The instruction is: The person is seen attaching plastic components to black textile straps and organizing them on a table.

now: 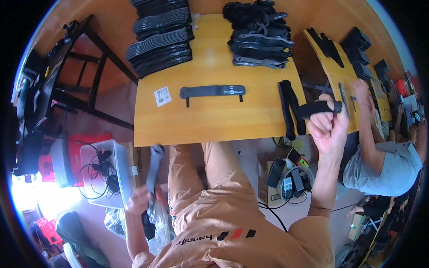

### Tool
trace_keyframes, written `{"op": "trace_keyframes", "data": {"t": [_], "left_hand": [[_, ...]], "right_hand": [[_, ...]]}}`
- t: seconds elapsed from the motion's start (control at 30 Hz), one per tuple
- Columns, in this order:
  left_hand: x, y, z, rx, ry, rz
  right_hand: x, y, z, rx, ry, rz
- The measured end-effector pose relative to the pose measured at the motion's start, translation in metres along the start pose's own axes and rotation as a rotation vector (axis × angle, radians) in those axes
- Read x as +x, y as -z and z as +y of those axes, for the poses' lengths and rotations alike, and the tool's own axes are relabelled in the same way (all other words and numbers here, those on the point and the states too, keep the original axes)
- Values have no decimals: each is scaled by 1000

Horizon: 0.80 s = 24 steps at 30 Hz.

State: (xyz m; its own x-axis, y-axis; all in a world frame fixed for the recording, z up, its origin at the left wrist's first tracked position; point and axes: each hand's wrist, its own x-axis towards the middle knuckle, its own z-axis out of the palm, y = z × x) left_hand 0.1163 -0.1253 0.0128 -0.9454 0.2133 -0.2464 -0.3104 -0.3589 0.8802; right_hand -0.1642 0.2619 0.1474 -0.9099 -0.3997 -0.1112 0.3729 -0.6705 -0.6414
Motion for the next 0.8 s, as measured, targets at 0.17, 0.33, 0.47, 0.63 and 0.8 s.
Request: {"op": "trace_keyframes", "data": {"t": [0.17,0.33,0.47,0.63,0.8], "left_hand": [[51,-2,49,113,-86,470],[106,6,64,215,-143,657],[145,16,44,362,-268,781],[154,26,28,1072,-124,1007],[152,28,34,865,-70,1007]], "right_hand": [[-9,7,14,-501,110,-344],[-18,-33,15,-1312,59,-532],[-21,-33,33,-1550,287,-480],[-21,-19,28,-1487,232,-335],[-15,-4,27,-1407,233,-336]]}}
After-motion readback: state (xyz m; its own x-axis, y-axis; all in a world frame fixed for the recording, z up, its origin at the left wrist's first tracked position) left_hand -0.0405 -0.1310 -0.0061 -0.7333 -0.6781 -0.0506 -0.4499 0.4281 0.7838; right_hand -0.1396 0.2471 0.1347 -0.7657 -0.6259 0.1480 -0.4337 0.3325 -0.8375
